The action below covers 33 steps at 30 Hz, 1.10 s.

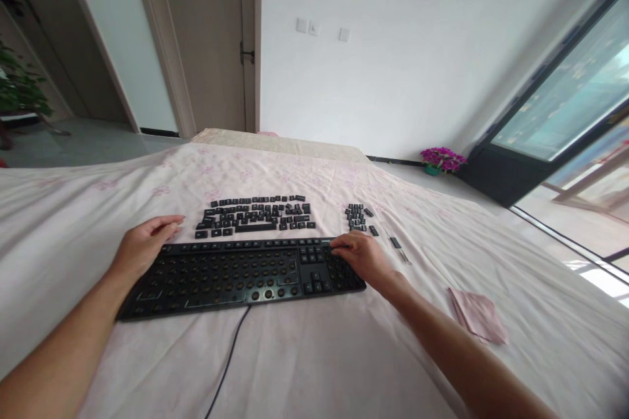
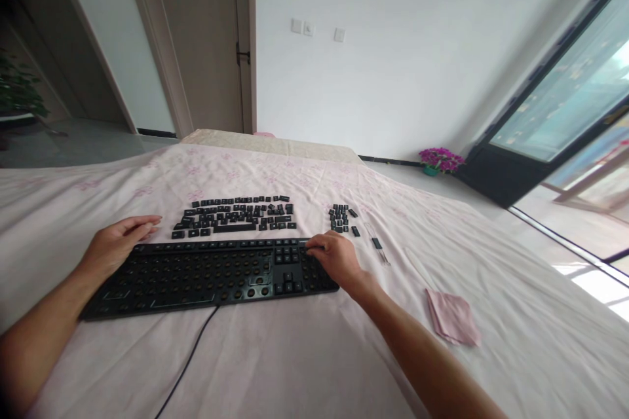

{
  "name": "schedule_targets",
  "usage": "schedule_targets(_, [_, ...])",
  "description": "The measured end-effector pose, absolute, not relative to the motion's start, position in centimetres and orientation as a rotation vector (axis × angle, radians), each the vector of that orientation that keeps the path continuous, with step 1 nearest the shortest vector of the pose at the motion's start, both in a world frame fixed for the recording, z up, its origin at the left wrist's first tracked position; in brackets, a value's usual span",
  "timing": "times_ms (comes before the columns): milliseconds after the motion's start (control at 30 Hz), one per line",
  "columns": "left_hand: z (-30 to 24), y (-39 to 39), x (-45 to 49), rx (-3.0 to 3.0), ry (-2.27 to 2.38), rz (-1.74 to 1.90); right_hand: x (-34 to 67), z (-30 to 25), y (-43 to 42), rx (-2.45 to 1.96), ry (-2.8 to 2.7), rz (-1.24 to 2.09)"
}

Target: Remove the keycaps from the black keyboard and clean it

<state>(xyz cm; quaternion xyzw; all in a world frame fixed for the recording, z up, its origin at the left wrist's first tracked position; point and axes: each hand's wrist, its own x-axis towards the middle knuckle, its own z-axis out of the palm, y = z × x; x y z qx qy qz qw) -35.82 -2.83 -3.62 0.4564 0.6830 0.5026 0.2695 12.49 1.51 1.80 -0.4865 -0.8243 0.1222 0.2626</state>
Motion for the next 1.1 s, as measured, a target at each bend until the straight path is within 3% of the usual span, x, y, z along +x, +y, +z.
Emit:
schedule_targets(667, [-4.8,-2.4,-36.7,1.263,1.848,1.362,11.6,1.4,1.2,-1.044,-2.534,-0.060])
schedule_targets(1100, [-3.7,-2.9,-35.9,1.235,1.869,1.309,12.2,0.5,0.3,-1.029,-2.515,0.081])
